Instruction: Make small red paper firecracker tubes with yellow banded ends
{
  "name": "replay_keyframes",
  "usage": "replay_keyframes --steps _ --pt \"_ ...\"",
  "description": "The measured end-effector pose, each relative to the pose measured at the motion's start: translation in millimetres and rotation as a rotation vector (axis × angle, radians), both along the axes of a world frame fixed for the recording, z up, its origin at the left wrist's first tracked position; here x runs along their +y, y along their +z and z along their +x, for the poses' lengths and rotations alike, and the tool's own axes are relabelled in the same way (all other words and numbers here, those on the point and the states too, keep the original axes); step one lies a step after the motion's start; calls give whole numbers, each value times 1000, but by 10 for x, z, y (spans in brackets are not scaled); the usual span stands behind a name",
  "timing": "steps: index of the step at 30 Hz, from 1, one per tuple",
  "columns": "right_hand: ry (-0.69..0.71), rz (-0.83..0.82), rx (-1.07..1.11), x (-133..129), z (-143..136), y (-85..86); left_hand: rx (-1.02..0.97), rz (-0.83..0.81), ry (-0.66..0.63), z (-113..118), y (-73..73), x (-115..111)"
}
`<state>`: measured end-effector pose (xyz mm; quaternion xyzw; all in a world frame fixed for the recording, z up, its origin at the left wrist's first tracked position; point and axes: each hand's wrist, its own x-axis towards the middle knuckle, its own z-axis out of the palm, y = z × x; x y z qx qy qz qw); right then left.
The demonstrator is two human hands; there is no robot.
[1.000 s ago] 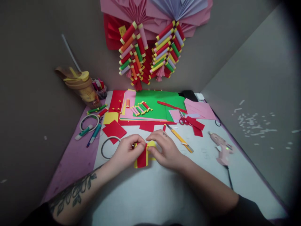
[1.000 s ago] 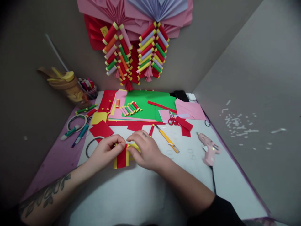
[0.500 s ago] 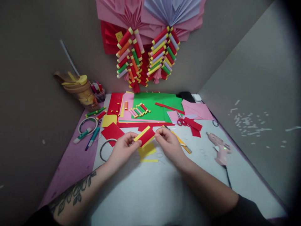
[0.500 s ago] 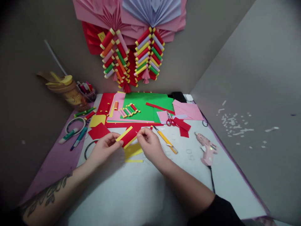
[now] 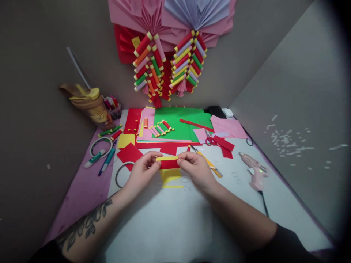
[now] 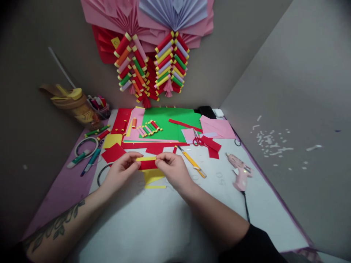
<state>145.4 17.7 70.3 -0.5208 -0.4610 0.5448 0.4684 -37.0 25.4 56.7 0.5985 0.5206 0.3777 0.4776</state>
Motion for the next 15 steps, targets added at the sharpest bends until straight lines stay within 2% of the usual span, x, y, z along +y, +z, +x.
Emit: replay_keyframes --steps 5,10,12,15 --pt "-23 30 -68 -18 -12 33 48 11 -35 5 -13 -16" --pt "-22 94 -136 -19 -16 -4 133 70 -100 1 -16 -17" --pt "-45 174 -207 -27 -15 -24 197 174 -84 -5 3 -22" --pt "-70 458 -427 -64 -21 -58 302 423 9 1 61 -70"
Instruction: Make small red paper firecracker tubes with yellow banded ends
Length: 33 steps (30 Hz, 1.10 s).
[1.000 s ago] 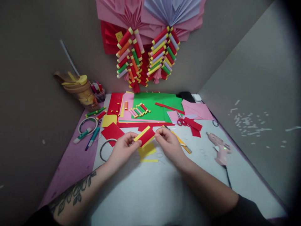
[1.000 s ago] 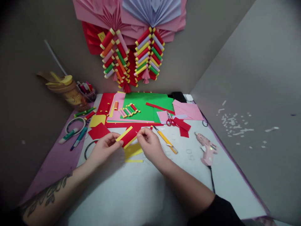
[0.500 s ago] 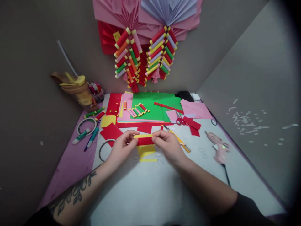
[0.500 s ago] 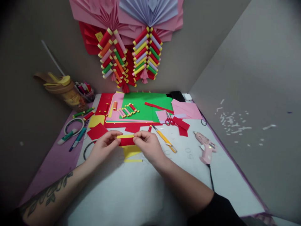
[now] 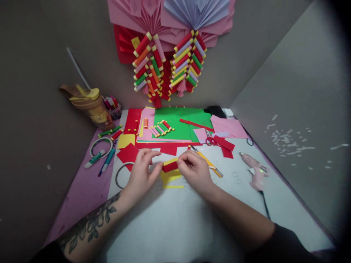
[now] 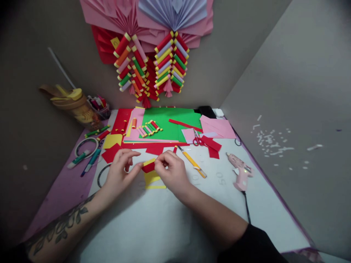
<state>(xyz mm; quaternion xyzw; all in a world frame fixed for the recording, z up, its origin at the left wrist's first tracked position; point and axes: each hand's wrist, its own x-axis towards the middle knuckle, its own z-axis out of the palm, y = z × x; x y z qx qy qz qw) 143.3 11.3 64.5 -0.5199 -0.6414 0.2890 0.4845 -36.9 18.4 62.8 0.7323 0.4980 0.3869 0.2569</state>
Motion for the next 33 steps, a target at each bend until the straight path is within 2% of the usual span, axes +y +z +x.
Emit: replay_keyframes --steps 2,4,13,18,22,27,31,33 --pt "36 194 -164 -37 -11 -26 33 84 -63 20 46 -57" --pt "84 313 -281 -73 -22 -49 50 82 -167 49 81 -116" --pt "166 456 -624 -116 -18 -47 173 93 -171 77 66 -156" --pt "210 416 -621 -124 -44 -46 216 55 -188 63 67 -138" --pt "232 255 -410 -122 -60 -53 168 8 -174 65 82 -134" --pt "227 26 -158 -103 -72 -3 21 -149 -113 83 94 -130" --pt "197 -68 -84 -94 -85 38 -59 -283 -88 90 102 -128" --pt "185 -60 -92 -95 -84 34 -81 -322 -88 94 105 -130"
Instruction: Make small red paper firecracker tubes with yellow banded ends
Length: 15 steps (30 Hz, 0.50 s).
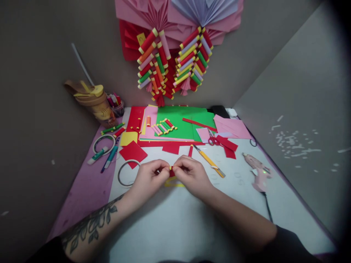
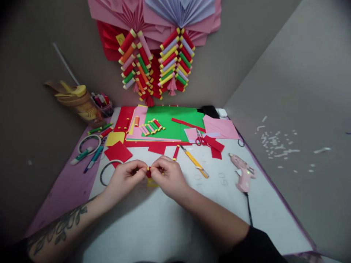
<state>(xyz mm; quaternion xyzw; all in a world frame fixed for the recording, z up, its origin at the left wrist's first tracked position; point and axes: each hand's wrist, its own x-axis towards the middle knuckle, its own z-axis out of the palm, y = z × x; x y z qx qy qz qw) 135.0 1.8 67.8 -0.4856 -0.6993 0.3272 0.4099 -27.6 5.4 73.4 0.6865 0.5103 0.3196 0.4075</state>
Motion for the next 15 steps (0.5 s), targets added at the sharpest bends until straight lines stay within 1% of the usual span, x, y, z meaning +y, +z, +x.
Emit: replay_keyframes --steps 4,9,12,15 --pt "-5 155 -105 -13 17 -32 -12 -25 -23 21 13 -13" --pt "23 322 -281 -46 19 -34 19 -10 -27 37 13 -14" --pt "25 328 -292 -57 7 -29 26 6 -24 33 3 -11" --pt "-26 235 -216 -46 3 -22 3 5 0 32 9 -16"
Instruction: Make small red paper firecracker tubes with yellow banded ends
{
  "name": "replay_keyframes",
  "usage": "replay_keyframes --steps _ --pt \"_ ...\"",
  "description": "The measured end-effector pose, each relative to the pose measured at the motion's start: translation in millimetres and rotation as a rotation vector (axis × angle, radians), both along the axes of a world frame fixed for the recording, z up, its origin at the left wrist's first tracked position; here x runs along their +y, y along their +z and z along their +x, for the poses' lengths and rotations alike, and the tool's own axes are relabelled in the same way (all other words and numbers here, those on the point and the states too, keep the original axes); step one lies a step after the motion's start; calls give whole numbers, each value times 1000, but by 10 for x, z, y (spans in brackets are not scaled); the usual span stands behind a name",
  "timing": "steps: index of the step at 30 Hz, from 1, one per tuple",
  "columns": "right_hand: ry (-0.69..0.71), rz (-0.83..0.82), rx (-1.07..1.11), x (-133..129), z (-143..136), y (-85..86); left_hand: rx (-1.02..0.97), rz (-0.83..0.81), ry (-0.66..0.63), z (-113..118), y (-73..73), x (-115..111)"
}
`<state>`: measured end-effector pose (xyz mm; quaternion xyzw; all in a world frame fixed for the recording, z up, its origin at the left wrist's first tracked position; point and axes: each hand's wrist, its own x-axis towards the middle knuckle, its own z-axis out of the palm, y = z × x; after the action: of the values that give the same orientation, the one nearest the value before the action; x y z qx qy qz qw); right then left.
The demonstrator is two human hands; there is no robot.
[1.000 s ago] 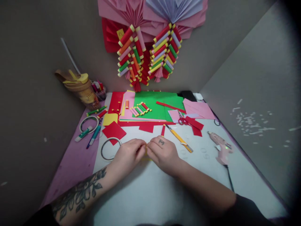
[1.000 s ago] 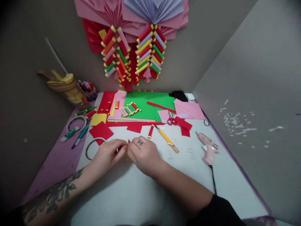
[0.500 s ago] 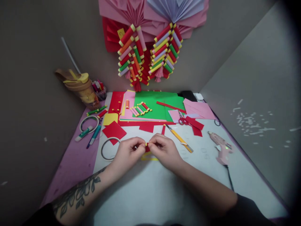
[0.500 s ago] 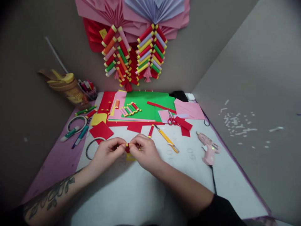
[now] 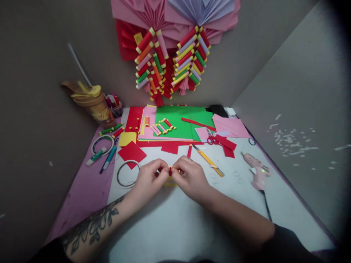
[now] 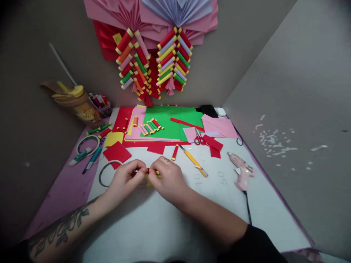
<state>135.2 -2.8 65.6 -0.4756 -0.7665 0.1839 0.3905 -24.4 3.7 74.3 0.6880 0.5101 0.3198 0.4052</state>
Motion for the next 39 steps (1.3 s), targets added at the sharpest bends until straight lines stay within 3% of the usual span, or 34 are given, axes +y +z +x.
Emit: replay_keyframes --steps 6,16,30,39 --pt "-127 -148 172 77 28 33 -102 -58 80 -8 10 -10" --pt "-242 -221 279 225 153 25 -168 -26 153 -28 12 -19" --pt "-362 -292 423 396 355 -13 -244 141 285 -96 -15 -74" --pt "-295 -382 517 381 312 -28 -329 -62 221 -52 -58 42"
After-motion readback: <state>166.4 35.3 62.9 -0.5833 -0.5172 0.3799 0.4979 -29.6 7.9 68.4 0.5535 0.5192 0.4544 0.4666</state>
